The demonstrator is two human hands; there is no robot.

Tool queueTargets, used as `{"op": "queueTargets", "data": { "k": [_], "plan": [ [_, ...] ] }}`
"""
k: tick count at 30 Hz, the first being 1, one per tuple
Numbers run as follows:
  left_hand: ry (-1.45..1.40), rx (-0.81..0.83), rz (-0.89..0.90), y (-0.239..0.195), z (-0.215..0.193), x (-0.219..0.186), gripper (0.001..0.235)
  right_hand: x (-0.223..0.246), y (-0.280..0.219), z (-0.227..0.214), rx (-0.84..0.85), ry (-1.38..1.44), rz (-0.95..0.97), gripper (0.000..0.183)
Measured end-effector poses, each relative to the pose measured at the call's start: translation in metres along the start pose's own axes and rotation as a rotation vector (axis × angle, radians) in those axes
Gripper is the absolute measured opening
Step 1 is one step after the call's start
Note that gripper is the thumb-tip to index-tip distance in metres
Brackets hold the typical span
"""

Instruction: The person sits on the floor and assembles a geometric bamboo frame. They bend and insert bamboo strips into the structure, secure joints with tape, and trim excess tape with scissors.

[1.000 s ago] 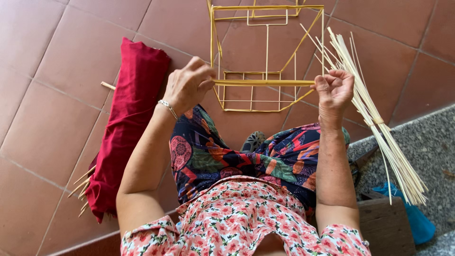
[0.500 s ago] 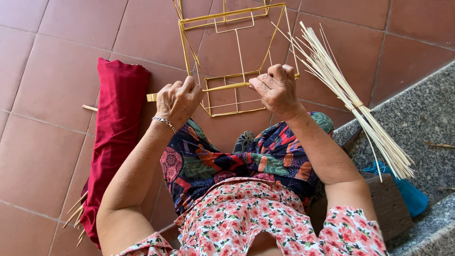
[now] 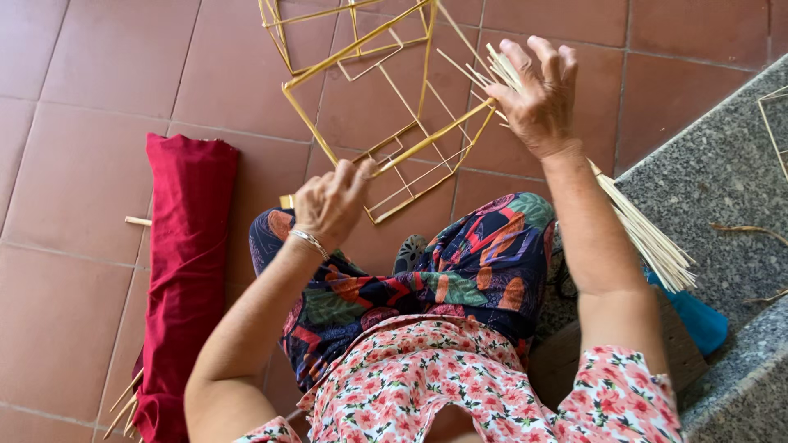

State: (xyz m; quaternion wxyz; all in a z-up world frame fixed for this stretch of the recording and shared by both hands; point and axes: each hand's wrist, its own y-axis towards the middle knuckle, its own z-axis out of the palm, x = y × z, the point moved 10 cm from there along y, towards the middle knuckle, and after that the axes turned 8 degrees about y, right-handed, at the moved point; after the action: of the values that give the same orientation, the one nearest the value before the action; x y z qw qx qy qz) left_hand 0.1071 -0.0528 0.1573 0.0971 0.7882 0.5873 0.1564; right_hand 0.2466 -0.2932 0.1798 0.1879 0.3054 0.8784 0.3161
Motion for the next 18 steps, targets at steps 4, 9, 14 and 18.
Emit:
{"op": "queueTargets", "data": {
  "k": [4,9,14,18],
  "plan": [
    [-0.091,0.104,-0.139,0.003,0.009,-0.019,0.012,0.004,-0.007,0.003,-0.072,0.182,0.334,0.033],
    [-0.309,0.052,-0.285,0.006,0.001,-0.011,0.024,0.049,-0.081,0.075,0.039,1.147,1.33,0.03],
    [-0.45,-0.018,-0.311,0.005,-0.007,-0.011,0.024,0.112,-0.057,0.102,-0.273,2.32,1.325,0.033],
    [-0.432,-0.008,-0.334,0.003,-0.001,-0.01,0.022,0.119,-0.054,0.125,-0.372,2.662,1.089,0.023]
  ]
}}
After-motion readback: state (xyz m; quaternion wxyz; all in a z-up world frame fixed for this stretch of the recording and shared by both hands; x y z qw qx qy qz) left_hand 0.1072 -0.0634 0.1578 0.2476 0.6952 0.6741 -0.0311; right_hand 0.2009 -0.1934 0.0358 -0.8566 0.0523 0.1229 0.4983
